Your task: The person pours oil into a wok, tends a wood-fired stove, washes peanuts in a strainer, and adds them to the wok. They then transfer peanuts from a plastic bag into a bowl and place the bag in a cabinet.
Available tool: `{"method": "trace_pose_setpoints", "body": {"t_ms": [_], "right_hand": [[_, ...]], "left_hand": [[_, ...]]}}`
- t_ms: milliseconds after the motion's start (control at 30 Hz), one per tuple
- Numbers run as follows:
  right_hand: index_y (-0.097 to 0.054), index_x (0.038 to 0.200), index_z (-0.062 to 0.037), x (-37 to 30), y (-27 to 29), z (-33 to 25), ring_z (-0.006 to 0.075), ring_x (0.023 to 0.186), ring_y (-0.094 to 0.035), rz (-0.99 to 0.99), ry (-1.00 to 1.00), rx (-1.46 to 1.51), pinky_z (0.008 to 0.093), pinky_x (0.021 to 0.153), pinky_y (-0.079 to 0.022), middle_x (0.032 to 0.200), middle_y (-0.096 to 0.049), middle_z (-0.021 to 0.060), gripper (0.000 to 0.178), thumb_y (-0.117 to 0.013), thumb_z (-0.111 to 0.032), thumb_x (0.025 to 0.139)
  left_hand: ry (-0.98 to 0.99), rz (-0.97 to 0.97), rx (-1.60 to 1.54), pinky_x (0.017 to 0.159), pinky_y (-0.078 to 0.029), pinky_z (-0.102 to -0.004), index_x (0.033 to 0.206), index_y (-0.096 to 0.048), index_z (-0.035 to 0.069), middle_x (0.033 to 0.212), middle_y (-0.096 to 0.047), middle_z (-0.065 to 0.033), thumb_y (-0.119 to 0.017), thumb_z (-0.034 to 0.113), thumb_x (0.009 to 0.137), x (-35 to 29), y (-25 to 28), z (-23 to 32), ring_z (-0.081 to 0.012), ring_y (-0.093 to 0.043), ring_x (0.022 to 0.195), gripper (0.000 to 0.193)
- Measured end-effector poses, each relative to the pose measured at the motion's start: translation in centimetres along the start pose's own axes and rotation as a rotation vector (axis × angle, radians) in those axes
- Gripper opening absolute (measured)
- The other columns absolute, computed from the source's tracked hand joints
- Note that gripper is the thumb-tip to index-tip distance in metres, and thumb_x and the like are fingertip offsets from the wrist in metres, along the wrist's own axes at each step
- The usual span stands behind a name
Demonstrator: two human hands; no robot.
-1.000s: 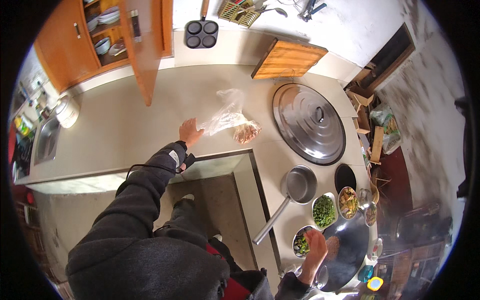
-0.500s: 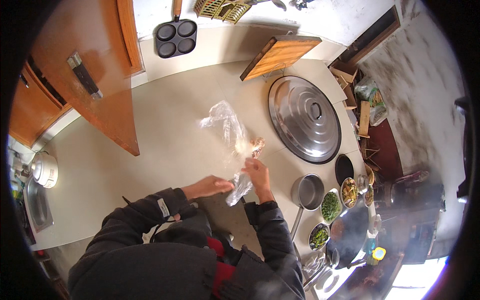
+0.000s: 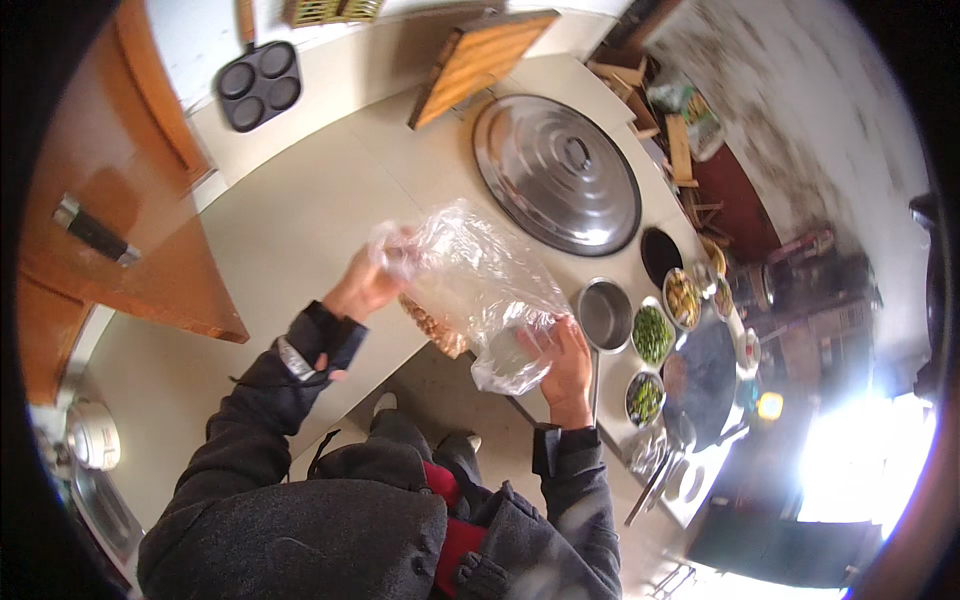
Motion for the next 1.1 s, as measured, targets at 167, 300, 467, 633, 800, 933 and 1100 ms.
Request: {"method": "trace_pose_setpoints", "body": {"t_ms": [167,300,467,633,800,933,1100], "right_hand": [[-0.056,0.1,-0.0138,-7.1,5.3,-2.7,0.0107,0.068,-0.055,0.252,-0.01,0.249,0.0253,0.06,-0.048,0.078,-0.056,-0.0027,0.012,-0.05,-0.025,0.101],[-0.051,0.09,-0.0171,-13.4,9.4,-5.7,0.0045,0.048,-0.026,0.056,0.027,0.346,0.0212,0.039,-0.023,0.061,-0.026,-0.0067,0.018,-0.048,-0.031,0.102],[-0.053,0.093,-0.0167,-22.9,16.7,-8.1,0.004,0.048,-0.028,0.103,0.054,0.356,0.0198,0.039,-0.024,0.062,-0.032,-0.0072,0.021,-0.049,-0.036,0.101],[-0.057,0.113,-0.0149,-36.9,27.5,-8.3,0.0036,0.049,-0.028,0.279,0.076,0.277,0.0182,0.04,-0.024,0.064,-0.034,-0.0061,0.027,-0.049,-0.038,0.1],[-0.053,0.129,-0.0067,-52.2,38.5,-7.4,0.0029,0.049,-0.028,0.28,0.149,0.359,0.0186,0.041,-0.025,0.065,-0.032,-0.007,0.039,-0.048,-0.034,0.101],[-0.049,0.133,-0.0048,-61.8,43.3,-7.9,0.0026,0.051,-0.027,0.481,0.374,0.454,0.0199,0.039,-0.02,0.066,-0.032,-0.0071,0.043,-0.043,-0.034,0.103],[-0.04,0.143,-0.0161,-67.6,47.8,-9.6,0.0024,0.053,-0.03,0.566,0.637,0.391,0.0182,0.045,-0.025,0.066,-0.036,-0.005,0.043,-0.044,-0.031,0.103]], "left_hand": [[0.184,0.221,0.203,0.073,-0.052,-0.0305,0.114,-0.06,0.005,0.094,-0.063,-0.0036,-0.055,0.011,0.093,-5.6,-4.8,0.5,-0.0149,-0.06,0.081,0.022],[0.524,-0.081,0.673,0.08,-0.051,-0.0287,0.131,-0.05,0.005,0.113,-0.06,-0.0045,-0.06,0.01,0.086,-9.2,-8.7,-2.4,-0.0127,-0.059,0.092,0.046],[0.656,-0.872,1.449,0.095,-0.045,-0.0327,0.133,-0.052,0.007,0.128,-0.056,-0.0097,-0.07,0.017,0.084,-15.5,-12.8,-13.8,-0.0162,-0.055,0.112,0.053],[0.991,-0.388,0.689,0.106,-0.037,-0.0433,0.122,-0.059,0.011,0.127,-0.058,-0.0131,-0.063,0.03,0.09,-21.1,-16.1,-28.1,-0.0262,-0.056,0.115,0.037],[1.046,-0.285,-0.153,0.112,-0.03,-0.0509,0.122,-0.057,0.008,0.129,-0.058,-0.013,-0.053,0.033,0.095,-26.3,-20.3,-41.3,-0.0309,-0.057,0.116,0.037],[1.079,-0.295,-0.308,0.115,-0.027,-0.0443,0.114,-0.058,0.003,0.101,-0.064,-0.0061,-0.053,0.043,0.095,-28.4,-22.7,-49.6,-0.0231,-0.06,0.103,0.044],[1.301,-0.425,0.177,0.066,-0.049,-0.0253,0.125,-0.051,0.001,0.093,-0.061,-0.0024,-0.059,0.038,0.094,-29.4,-23.9,-58.7,-0.0103,-0.057,0.079,0.05]]}}
Point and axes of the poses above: each hand's wrist, its own x-axis towards the middle knuckle, its own y-axis out of the back of the hand, z = x × y, the point moved 1 cm from there along x, towards the middle knuckle
